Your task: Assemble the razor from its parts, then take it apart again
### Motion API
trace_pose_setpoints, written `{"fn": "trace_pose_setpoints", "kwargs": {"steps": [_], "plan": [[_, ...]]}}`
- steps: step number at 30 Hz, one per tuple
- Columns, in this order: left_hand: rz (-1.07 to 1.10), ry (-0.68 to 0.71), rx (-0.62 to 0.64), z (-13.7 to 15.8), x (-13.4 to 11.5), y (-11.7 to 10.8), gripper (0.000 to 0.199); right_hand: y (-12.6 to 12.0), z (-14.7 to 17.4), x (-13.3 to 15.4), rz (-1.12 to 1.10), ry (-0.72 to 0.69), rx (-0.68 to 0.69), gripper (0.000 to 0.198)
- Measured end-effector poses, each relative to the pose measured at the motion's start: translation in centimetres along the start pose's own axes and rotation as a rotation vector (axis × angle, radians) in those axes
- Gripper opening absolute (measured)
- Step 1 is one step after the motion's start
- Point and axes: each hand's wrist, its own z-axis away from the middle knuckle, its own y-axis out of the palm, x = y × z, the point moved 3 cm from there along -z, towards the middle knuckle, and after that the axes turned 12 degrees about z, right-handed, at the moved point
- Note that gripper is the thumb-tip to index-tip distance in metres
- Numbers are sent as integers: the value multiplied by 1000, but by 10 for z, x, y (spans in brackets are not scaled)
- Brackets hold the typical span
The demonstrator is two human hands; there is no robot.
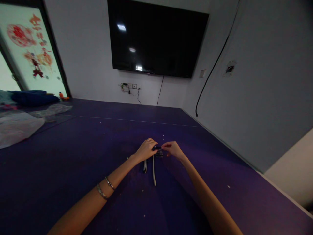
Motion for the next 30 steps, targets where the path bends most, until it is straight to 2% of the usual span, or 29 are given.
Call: {"fn": "trace_pose_setpoints", "kwargs": {"steps": [3, 6, 12, 30], "plan": [[-27, -88, 55, 2, 6, 11, 48, 2, -2, -5, 77, 22, -23, 16], [-34, -130, 125, 4, 10, 21, 54, 6, -2, -8, 114, 21, -25, 14], [-45, -123, 170, 6, 9, 31, 53, 14, -1, -11, 163, 6, -12, 15], [-46, -106, 144, 6, 5, 29, 42, 17, 0, -15, 172, -2, 0, 15]]}}
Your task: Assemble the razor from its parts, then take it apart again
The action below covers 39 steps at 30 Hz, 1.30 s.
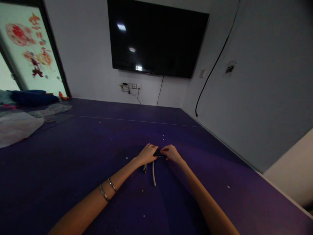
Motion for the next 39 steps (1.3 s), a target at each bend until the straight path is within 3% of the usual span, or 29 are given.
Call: {"fn": "trace_pose_setpoints", "kwargs": {"steps": [11, 16, 20, 26, 33, 39], "plan": [[-29, 10, -8, 1, 2, 1, 47, -2, 2, 0, 17, -12, -1, 19], [-9, 9, -52, 0, -8, -18, 40, -6, 2, 1, 17, -10, -4, 20], [-62, -202, -90, 5, -14, -43, 18, -7, 1, 2, 17, -2, -9, 20], [-76, -535, 125, 33, -15, -54, 14, -8, 1, 10, 14, -10, -23, 19], [-110, -612, 206, 59, -26, -40, 30, 2, 9, 30, -28, -62, 32, 18], [-83, -648, 220, 63, -28, -33, 29, 12, 13, 42, -129, 9, 2, 13]]}}
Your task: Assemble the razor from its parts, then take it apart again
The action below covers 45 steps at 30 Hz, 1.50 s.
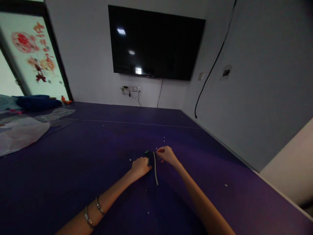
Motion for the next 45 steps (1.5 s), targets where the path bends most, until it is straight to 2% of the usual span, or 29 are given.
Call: {"fn": "trace_pose_setpoints", "kwargs": {"steps": [4, 8, 14, 21, 24, 27, 30, 35, 40, 45], "plan": [[30, 26, -40, -4, 4, 3, 29, 8, 6, 4, -26, 52, -18, 14], [83, 53, -109, -7, 2, -1, 31, 13, 11, 4, -60, 124, -47, 25], [128, 143, -126, -16, -29, -8, 25, 5, 14, -3, -127, 184, -40, 26], [130, 291, -104, -23, -88, 10, 30, -37, 26, -35, -46, 294, -161, 27], [127, 309, -91, -21, -110, 18, 37, -66, 40, -56, 37, 339, -221, 29], [111, 371, -76, -15, -119, 21, 36, -100, 58, -81, 155, 392, -285, 31], [64, 407, -46, -10, -112, 18, 29, -133, 78, -106, 297, 451, -316, 28], [-26, 321, -27, -10, -79, 6, 26, -168, 100, -136, 518, 489, -294, 24], [-95, 240, -57, -12, -49, -5, 28, -176, 105, -147, 689, 466, -242, 23], [-82, 189, -50, -15, -31, 1, 33, -171, 104, -148, 796, 444, -198, 25]]}}
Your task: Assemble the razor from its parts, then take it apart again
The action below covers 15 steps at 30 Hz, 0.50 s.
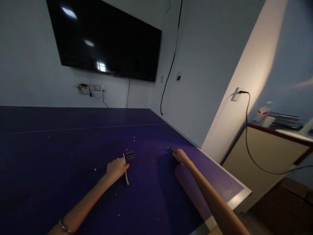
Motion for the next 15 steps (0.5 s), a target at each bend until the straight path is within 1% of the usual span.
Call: {"fn": "trace_pose_setpoints", "kwargs": {"steps": [5, 9, 12, 15], "plan": [[28, -35, 17, -2, 5, 12, 31, -1, 6, 5, 25, -10, -17, 26], [46, -45, 17, -2, 4, 14, 29, -11, 14, 18, -45, -7, -78, 29], [53, -59, 3, -2, 6, 12, 29, -19, 18, 41, -153, -40, -119, 31], [64, -48, -30, -2, 6, 9, 32, -21, 20, 75, -307, -98, -113, 31]]}}
